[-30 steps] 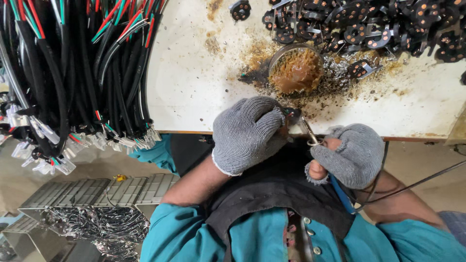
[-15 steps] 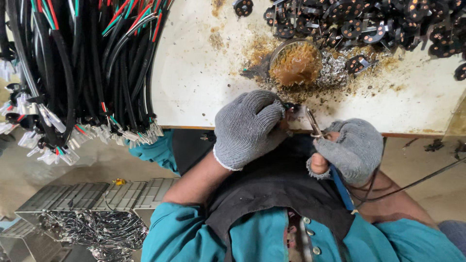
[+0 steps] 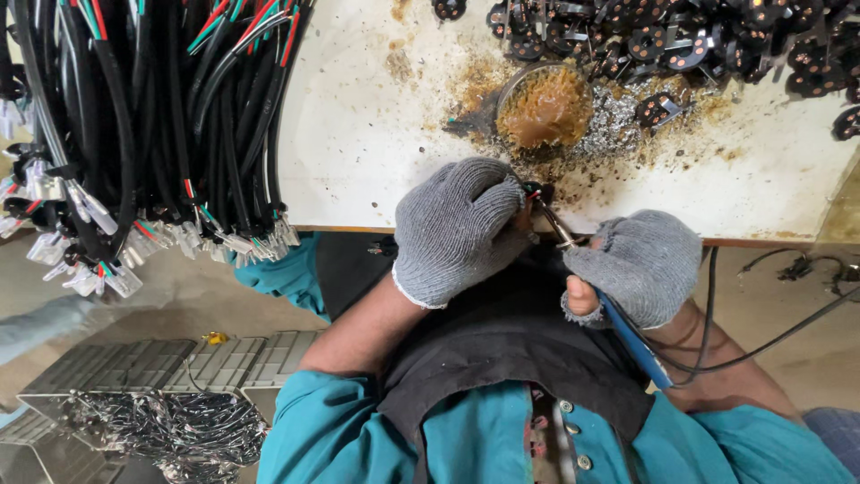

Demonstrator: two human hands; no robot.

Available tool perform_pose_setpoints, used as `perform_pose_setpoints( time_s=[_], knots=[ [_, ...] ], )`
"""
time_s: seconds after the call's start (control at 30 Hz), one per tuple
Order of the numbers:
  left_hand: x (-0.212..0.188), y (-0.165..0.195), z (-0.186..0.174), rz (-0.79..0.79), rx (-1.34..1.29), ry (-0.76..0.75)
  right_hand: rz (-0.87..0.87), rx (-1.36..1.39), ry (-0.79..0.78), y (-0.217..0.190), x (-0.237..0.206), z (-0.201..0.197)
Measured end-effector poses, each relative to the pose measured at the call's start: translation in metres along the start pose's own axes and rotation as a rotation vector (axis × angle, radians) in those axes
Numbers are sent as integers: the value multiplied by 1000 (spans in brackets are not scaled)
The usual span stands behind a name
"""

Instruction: The person solders red and green wire ends onto black plug terminals at a workbench. They dip wire ends into a flux pot, hold a terminal in one hand, and apply a soldering iron with solder to attach the wire, placing finished assemblies aside and picking up the next terminal.

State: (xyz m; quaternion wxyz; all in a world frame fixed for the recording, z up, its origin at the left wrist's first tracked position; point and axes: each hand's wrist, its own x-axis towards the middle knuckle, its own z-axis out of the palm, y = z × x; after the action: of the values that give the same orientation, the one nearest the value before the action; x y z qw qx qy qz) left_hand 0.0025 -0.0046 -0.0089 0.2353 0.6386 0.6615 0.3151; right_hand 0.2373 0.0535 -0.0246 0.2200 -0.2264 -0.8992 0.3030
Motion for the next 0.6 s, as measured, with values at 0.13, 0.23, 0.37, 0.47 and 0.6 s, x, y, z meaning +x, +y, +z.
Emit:
perform_pose_setpoints(
  time_s=[0.13, 0.23, 0.37, 0.47, 0.6],
  knots=[
    [0, -1, 0, 15, -9, -3, -16, -5, -35, 3, -7, -3],
    [1, -1, -1, 5, 5, -4, 20, 26, 1, -1, -16, -6],
    [2, 0, -4, 21, 44, -3, 1005, 632, 275, -17, -23, -12],
    [4, 1, -5, 25, 24, 1, 698, 203, 446, -17, -15, -24],
    [5, 1, -6, 20, -19, -9, 499, -162, 448, -3, 16, -40]
  ],
)
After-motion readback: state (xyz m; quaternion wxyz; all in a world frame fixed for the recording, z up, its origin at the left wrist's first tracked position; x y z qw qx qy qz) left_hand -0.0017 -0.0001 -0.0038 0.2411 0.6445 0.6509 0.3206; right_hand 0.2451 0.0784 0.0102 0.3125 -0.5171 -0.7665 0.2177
